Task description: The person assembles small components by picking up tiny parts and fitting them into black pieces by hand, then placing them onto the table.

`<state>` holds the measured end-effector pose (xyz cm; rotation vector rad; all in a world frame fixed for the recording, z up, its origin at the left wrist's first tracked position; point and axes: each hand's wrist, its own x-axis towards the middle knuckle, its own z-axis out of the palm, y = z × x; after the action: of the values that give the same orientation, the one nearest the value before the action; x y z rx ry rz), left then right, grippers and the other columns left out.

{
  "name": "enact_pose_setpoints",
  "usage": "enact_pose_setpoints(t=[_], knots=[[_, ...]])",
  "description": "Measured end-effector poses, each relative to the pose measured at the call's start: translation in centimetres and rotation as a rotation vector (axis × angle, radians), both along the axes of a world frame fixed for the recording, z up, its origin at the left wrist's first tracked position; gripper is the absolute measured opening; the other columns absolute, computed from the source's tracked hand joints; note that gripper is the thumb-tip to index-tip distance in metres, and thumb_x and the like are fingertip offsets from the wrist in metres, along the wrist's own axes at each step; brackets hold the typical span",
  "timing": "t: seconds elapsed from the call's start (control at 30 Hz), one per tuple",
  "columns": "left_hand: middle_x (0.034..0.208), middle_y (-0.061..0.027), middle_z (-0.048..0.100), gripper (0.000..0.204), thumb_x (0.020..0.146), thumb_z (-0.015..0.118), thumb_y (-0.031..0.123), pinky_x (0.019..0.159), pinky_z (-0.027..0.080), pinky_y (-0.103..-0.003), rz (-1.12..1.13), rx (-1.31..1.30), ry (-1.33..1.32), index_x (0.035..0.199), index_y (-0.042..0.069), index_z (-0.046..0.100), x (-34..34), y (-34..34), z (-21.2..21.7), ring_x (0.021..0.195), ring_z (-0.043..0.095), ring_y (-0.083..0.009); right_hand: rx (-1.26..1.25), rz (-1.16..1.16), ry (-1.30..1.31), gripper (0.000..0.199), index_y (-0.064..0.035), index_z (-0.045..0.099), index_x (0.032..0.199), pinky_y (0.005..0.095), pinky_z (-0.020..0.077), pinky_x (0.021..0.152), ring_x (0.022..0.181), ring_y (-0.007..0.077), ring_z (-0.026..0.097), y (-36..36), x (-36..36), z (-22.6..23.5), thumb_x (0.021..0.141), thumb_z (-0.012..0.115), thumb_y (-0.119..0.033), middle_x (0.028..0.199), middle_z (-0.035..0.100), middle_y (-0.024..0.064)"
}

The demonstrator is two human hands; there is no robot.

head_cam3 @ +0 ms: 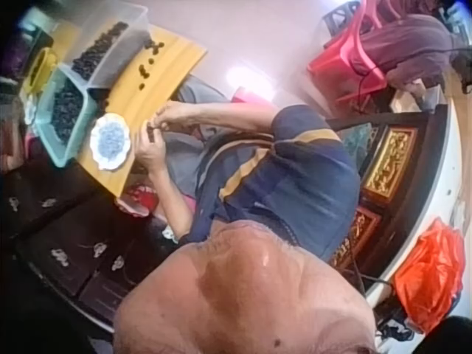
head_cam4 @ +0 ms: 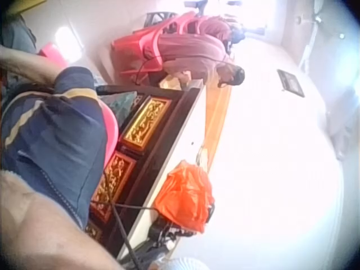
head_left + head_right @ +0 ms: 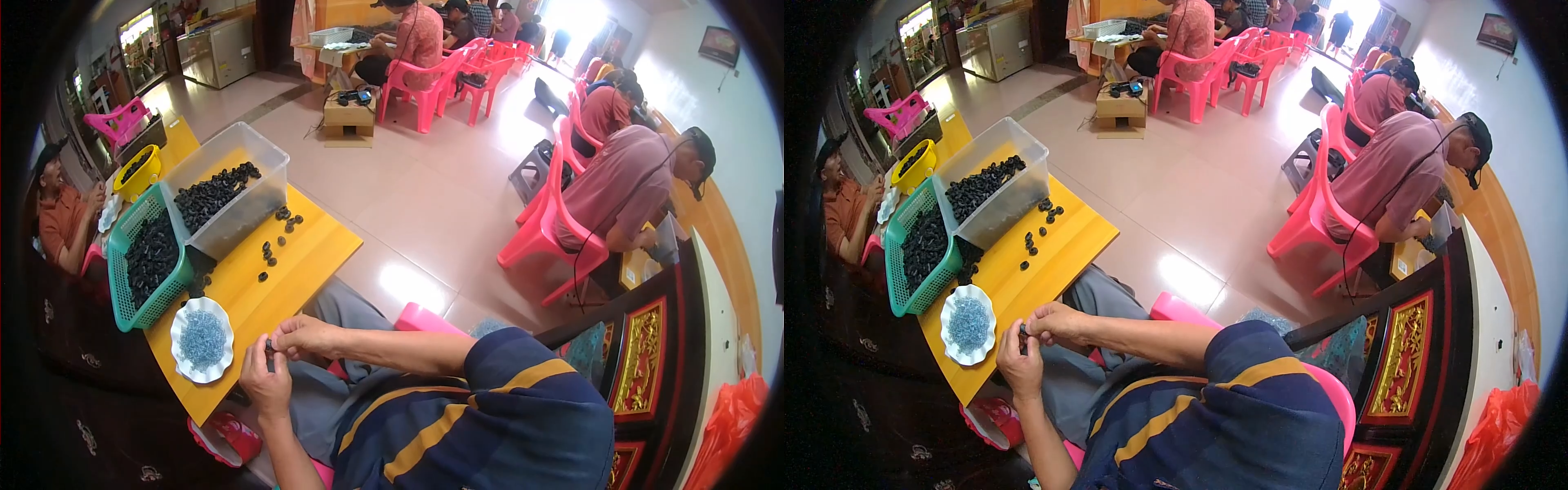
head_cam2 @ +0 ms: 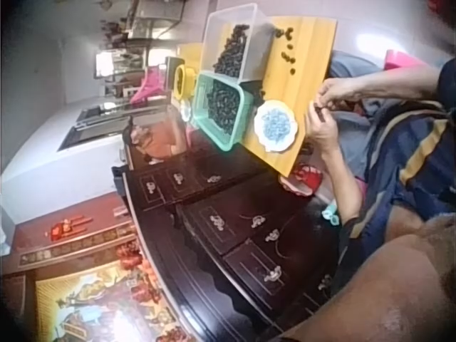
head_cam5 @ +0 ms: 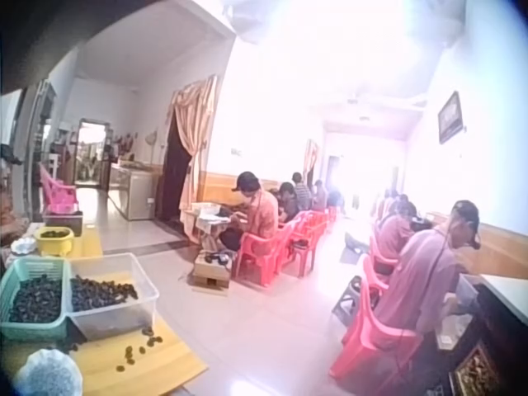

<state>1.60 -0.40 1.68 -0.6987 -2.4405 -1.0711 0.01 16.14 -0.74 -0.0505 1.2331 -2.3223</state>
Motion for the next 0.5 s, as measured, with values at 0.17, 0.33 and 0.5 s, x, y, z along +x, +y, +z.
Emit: enact_pose_setpoints(t=[0.17, 0.33, 0.5], knots=[[0.102, -0.0219, 0.066, 0.029, 0.085, 0.062, 0.003, 0.083, 0.052, -0.045, -0.017, -0.020, -0.012, 0.113, -0.003, 0.063, 0.1, 0.1, 0.1, 0.094, 0.064, -0.0419, 0.008, 0.002, -0.004, 0.015, -0.0055, 0.066, 0.088, 0.0206, 0.0381, 0.057, 0.061, 0.0055, 0.042, -0.2, -0.1, -0.3, 0.097, 0.063, -0.018, 0.073, 0.057, -0.0040], [0.103, -0.0216, 0.067, 0.028, 0.088, 0.060, 0.005, 0.083, 0.052, -0.045, -0.009, -0.005, -0.028, 0.114, -0.003, 0.062, 0.0, -0.1, 0.0, 0.095, 0.064, -0.0414, -0.056, -0.004, -0.025, 0.019, -0.0057, 0.066, 0.089, 0.0211, 0.0378, 0.057, 0.061, 0.0058, 0.043, -0.6, -0.1, -0.3, 0.098, 0.063, -0.022, 0.073, 0.057, -0.0040], [0.104, -0.0212, 0.067, 0.027, 0.091, 0.060, 0.007, 0.084, 0.051, -0.045, -0.016, 0.020, -0.045, 0.116, -0.002, 0.061, 0.3, 0.3, 0.7, 0.096, 0.064, -0.0413, -0.046, -0.018, 0.007, 0.017, -0.0052, 0.065, 0.089, 0.0209, 0.0374, 0.057, 0.063, 0.0060, 0.044, -0.3, -0.6, -0.7, 0.099, 0.061, -0.018, 0.074, 0.057, -0.0035]])
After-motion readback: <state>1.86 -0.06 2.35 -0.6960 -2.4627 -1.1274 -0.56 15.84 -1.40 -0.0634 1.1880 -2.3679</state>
